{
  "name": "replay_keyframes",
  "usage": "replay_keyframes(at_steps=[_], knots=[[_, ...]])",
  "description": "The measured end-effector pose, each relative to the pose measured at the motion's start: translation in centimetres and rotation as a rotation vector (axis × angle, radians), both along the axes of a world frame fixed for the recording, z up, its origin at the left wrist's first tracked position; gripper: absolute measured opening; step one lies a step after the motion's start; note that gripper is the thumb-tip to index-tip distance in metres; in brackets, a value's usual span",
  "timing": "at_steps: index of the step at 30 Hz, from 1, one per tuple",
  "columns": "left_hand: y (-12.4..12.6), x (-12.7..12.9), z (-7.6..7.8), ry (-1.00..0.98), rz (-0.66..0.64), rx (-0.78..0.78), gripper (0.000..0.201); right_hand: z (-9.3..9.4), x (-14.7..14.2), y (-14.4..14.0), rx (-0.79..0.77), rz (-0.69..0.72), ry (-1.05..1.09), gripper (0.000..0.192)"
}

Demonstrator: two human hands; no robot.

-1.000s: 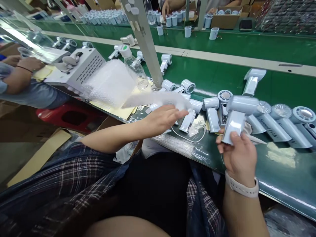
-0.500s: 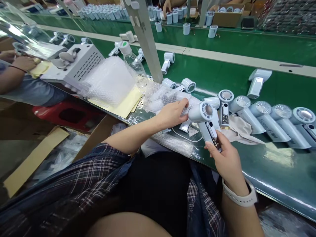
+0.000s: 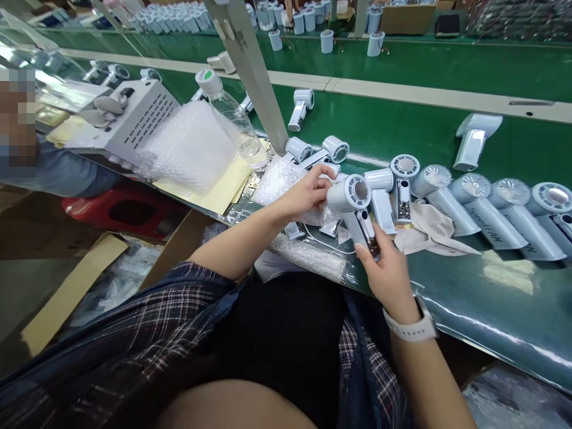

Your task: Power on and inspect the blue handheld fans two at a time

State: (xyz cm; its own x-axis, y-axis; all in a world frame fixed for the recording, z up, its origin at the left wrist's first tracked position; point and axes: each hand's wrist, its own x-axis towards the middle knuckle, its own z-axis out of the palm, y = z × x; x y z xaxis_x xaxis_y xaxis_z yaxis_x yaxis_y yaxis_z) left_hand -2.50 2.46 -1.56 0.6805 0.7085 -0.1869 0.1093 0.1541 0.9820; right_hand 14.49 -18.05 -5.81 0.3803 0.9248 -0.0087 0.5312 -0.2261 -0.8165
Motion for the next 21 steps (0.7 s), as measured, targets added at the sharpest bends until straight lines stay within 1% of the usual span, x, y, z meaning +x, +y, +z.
replay_keyframes(at_steps=[1, 2, 3, 4, 5, 6, 7, 8, 9, 10, 12, 13, 14, 15, 16, 17, 18, 19, 20, 21], knots=[[0.1, 0.1, -0.1, -0.017, 0.084, -0.098, 0.028, -0.2, -0.1, 0.5, -0.036, 0.016, -0.013, 0.068], [0.1, 0.1, -0.2, -0.029, 0.151, -0.162, 0.027, -0.4, -0.2, 1.0, -0.059, 0.021, -0.041, 0.069], [0.2, 0.1, -0.3, -0.041, 0.194, -0.19, 0.026, -0.4, -0.3, 1.3, -0.066, 0.029, -0.085, 0.068], [0.2, 0.2, -0.2, -0.058, 0.216, -0.174, 0.026, -0.3, -0.4, 1.5, -0.06, 0.036, -0.147, 0.067], [0.1, 0.2, -0.1, -0.08, 0.223, -0.113, 0.026, -0.2, -0.6, 1.6, -0.05, 0.046, -0.221, 0.065], [-0.1, 0.1, 0.0, -0.099, 0.221, -0.005, 0.026, 0.1, -0.9, 1.6, -0.042, 0.06, -0.298, 0.062], [-0.4, 0.1, 0.2, -0.106, 0.202, 0.141, 0.025, 0.5, -1.3, 1.4, -0.034, 0.073, -0.379, 0.06], [-0.9, 0.0, 0.5, -0.089, 0.152, 0.314, 0.024, 1.0, -1.8, 1.3, -0.025, 0.09, -0.459, 0.058], [-1.6, -0.2, 0.9, -0.051, 0.062, 0.505, 0.023, 1.6, -2.3, 1.1, -0.011, 0.111, -0.53, 0.055], [-2.4, -0.4, 1.3, 0.006, -0.061, 0.699, 0.023, 2.2, -2.7, 1.0, 0.008, 0.138, -0.58, 0.052], [-4.1, -1.0, 2.3, 0.136, -0.337, 1.05, 0.027, 3.5, -3.0, 0.8, 0.051, 0.184, -0.573, 0.046], [-4.8, -1.5, 2.9, 0.195, -0.433, 1.191, 0.031, 4.1, -2.9, 0.8, 0.066, 0.178, -0.505, 0.041], [-5.5, -2.0, 3.5, 0.24, -0.476, 1.306, 0.035, 4.7, -2.5, 0.9, 0.073, 0.146, -0.383, 0.036], [-6.0, -2.4, 4.2, 0.276, -0.469, 1.388, 0.039, 5.2, -2.1, 1.0, 0.075, 0.097, -0.207, 0.033], [-6.3, -2.9, 4.8, 0.3, -0.428, 1.435, 0.041, 5.7, -1.7, 1.2, 0.076, 0.047, 0.009, 0.032], [-6.5, -3.2, 5.3, 0.305, -0.375, 1.448, 0.04, 6.2, -1.4, 1.5, 0.075, 0.017, 0.245, 0.033], [-6.6, -3.5, 5.9, 0.291, -0.32, 1.426, 0.039, 6.8, -1.4, 1.7, 0.077, 0.017, 0.473, 0.036], [-6.6, -3.6, 6.3, 0.257, -0.277, 1.375, 0.037, 7.4, -1.5, 2.0, 0.08, 0.048, 0.666, 0.039], [-6.5, -3.6, 6.8, 0.208, -0.241, 1.302, 0.036, 8.0, -1.8, 2.1, 0.08, 0.106, 0.806, 0.042], [-6.2, -3.7, 7.3, 0.148, -0.212, 1.217, 0.035, 8.7, -2.3, 2.2, 0.076, 0.179, 0.891, 0.046]])
